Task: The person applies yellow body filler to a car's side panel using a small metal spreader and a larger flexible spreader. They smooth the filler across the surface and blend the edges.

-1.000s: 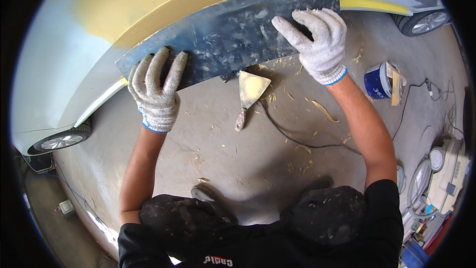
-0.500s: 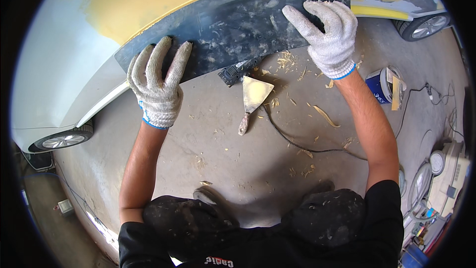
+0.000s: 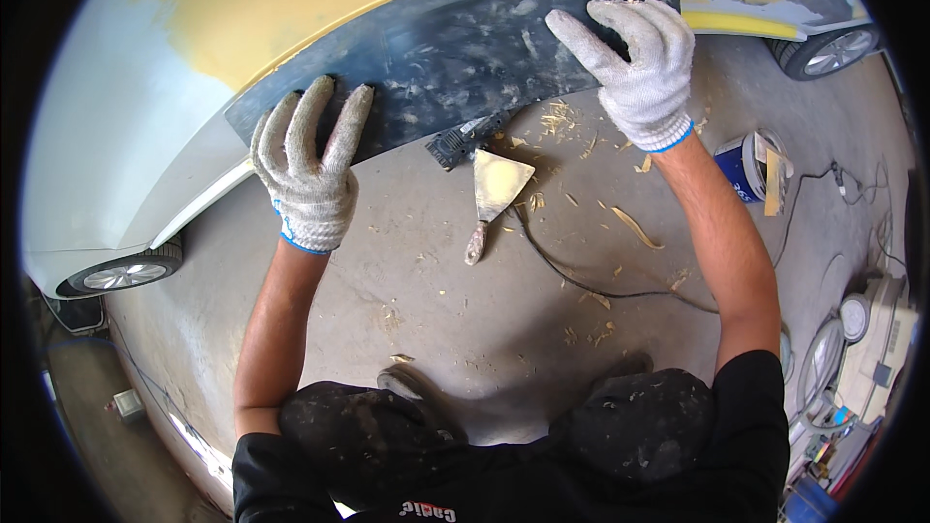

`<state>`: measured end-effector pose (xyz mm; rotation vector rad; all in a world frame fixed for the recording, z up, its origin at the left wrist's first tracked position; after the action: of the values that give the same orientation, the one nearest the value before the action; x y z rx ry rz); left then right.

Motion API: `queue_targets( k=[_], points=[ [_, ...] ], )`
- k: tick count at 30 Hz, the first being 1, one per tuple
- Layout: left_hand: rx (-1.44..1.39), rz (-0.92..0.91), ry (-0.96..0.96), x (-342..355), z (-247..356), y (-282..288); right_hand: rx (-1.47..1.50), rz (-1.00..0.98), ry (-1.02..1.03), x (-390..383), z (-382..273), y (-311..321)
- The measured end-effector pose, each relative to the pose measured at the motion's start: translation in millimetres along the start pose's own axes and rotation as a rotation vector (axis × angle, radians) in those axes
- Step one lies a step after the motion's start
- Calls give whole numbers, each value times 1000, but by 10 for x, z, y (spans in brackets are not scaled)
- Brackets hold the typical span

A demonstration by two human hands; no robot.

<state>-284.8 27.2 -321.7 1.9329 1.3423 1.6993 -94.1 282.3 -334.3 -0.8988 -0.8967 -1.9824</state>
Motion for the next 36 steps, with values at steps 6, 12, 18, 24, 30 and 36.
queue_targets(
  k=[6,12,18,24,30,36],
  points=[
    [7,60,-8,11,-1,-10,-2,-19,-13,30,5,-8],
    [29,91,-5,56,12,13,11,-109,-35,-3,-5,-23],
    [20,103,-15,24,-41,-35,42,-173,-59,8,-20,-43],
    [47,120,-29,47,-67,-91,56,-175,-59,-24,-10,-85],
    [46,177,-47,66,-84,-148,58,-174,-32,-76,21,-167],
    [34,156,-62,-15,-113,-259,114,-104,-35,-120,65,-275]
  ],
)
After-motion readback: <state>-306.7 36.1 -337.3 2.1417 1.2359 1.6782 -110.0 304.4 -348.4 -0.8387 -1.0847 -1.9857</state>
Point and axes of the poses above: each hand's wrist, its own x-axis towards the middle knuckle, its own y-axis out of the back of the hand, z = x × y, the point moved 6 cm from there along x, towards the middle knuckle, and after that the axes turned 6 degrees about y, right-handed, at the moved point
